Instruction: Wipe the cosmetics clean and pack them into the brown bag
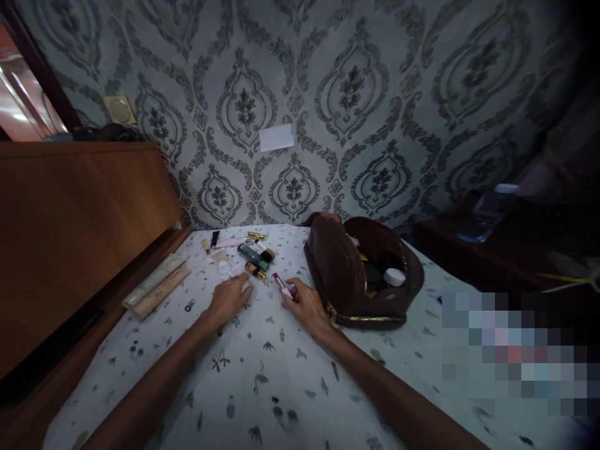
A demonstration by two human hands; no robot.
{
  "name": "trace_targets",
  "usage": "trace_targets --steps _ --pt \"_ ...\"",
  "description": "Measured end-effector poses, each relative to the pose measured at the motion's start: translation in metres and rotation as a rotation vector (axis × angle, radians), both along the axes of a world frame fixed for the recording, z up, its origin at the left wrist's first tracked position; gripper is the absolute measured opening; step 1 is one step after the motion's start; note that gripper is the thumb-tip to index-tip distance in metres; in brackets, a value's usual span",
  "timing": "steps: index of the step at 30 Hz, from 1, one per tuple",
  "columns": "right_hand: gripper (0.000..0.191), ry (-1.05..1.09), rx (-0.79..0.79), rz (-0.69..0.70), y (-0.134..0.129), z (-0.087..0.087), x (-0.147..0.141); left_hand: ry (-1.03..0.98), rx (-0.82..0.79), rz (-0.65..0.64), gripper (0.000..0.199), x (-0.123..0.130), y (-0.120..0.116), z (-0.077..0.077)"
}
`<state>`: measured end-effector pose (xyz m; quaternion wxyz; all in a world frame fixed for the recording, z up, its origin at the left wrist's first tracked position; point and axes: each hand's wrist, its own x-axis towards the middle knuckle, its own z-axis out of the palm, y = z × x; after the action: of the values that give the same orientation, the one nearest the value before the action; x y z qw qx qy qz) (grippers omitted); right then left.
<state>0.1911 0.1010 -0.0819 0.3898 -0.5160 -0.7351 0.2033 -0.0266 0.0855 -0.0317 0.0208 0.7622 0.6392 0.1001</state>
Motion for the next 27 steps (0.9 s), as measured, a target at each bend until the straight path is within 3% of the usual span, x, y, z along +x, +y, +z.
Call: trace_targets --steps 3,6,11,16,27 --pt "0.029 -0.003 0.016 0.013 0.001 -0.001 0.000 0.027 -0.024 -0.060 0.031 0.002 -0.007 0.010" --pt "0.030 -0.007 0.020 0.005 0.002 -0.003 0.000 0.061 -0.007 -0.064 0.034 0.007 0.003 0.021" --pt "0.031 -0.009 -0.002 -0.014 0.003 -0.004 -0.001 0.155 0.052 0.005 0.034 0.015 0.057 0.032" --pt "0.031 -0.016 -0.010 -0.011 0.001 -0.003 0.000 0.247 -0.004 -0.002 0.043 0.016 0.099 0.029" --pt "0.029 -0.014 -0.027 -0.024 -0.001 0.000 -0.001 0.198 -0.045 -0.160 0.044 -0.032 0.107 0.023"
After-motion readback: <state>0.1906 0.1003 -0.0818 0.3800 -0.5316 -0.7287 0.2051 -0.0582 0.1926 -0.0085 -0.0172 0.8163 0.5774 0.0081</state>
